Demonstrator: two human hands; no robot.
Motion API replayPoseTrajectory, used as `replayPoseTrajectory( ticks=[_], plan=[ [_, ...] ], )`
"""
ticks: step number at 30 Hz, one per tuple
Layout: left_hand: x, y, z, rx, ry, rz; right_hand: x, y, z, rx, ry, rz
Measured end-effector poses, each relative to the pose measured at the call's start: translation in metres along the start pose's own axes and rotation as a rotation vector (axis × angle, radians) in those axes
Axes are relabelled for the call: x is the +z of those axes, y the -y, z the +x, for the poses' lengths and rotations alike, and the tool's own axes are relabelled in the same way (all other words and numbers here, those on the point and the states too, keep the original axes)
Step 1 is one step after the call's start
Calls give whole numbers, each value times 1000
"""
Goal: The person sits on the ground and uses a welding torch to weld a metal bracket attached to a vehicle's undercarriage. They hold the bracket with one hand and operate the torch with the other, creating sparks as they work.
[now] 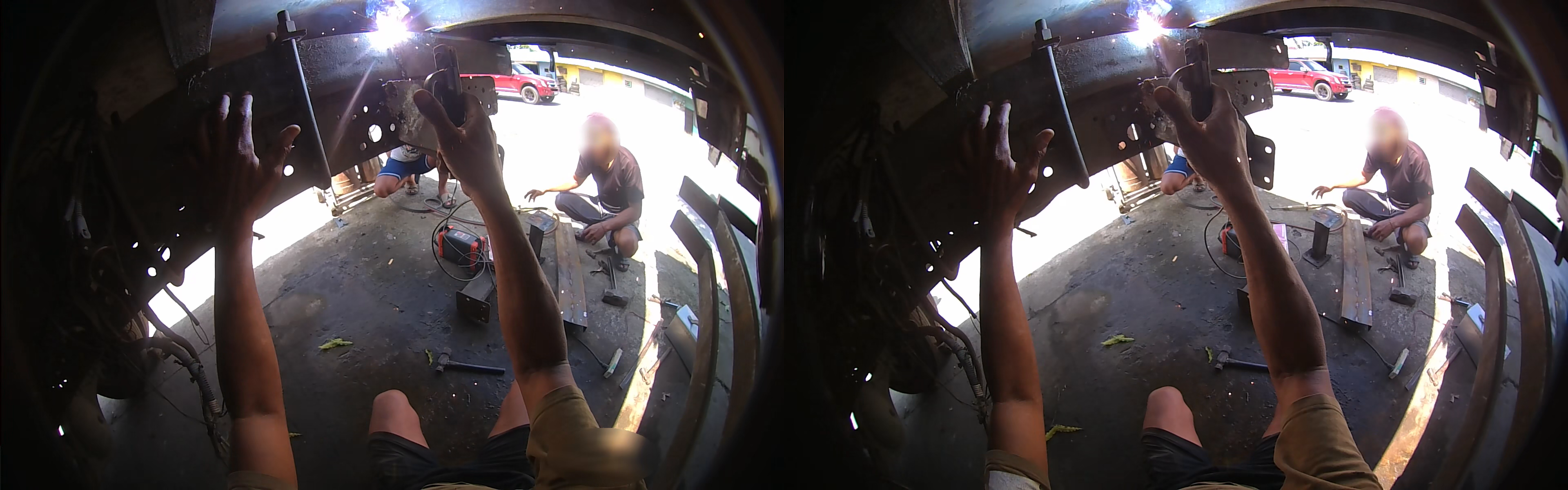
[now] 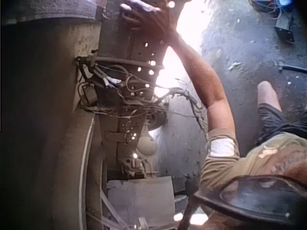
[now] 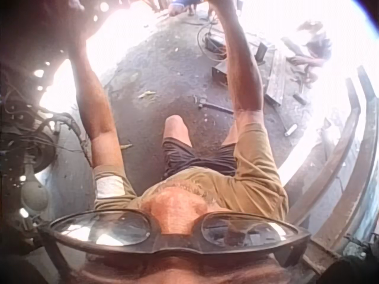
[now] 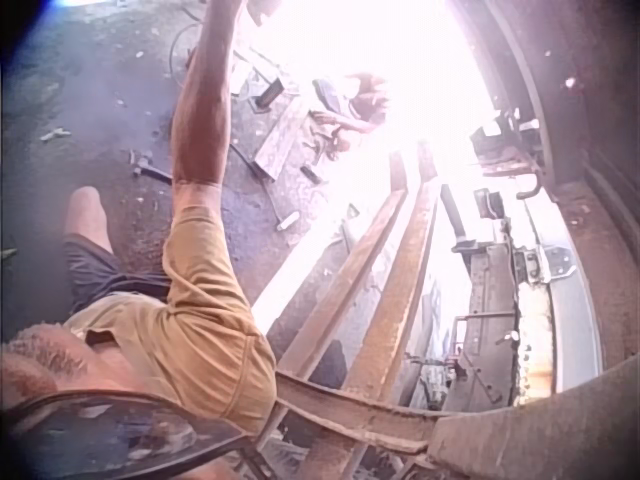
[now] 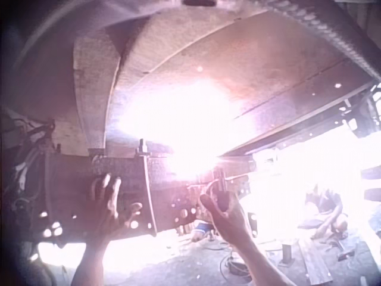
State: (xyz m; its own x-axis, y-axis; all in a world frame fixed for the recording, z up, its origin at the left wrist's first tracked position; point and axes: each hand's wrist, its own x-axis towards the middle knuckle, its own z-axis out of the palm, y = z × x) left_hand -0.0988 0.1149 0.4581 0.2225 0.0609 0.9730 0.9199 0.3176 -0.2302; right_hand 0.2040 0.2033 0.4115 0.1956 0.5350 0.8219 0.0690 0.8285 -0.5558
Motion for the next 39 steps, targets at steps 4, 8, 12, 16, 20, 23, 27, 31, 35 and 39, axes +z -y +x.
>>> replayPoseTrajectory(
  ticks=[4,8,12,16,20,23,27,31,35,39],
  plan=[
    [-3,-3,-1,0,-17,-11,1,0,2,-9,-7,7],
    [-4,-2,-1,-32,43,3,1,3,0,23,19,-5],
    [-1,-3,-2,-44,41,-32,-1,2,-3,-70,-82,-58],
    [0,-2,-2,-37,31,-38,-10,2,-23,56,-103,-5],
    [1,-1,-3,-23,14,-99,-30,-17,-65,140,-151,7],
    [-2,-6,-1,-24,8,-114,-43,-21,-105,223,-197,43],
    [-1,-1,-2,-24,-1,-139,-57,-37,-160,254,-215,109],
    [5,6,-5,-66,86,-158,-73,-65,-216,276,-314,173],
    [6,0,-5,-63,74,-135,-107,-99,-275,318,-477,148],
    [0,-3,-5,-79,58,-94,-137,-129,-330,426,-536,83]
  ],
)
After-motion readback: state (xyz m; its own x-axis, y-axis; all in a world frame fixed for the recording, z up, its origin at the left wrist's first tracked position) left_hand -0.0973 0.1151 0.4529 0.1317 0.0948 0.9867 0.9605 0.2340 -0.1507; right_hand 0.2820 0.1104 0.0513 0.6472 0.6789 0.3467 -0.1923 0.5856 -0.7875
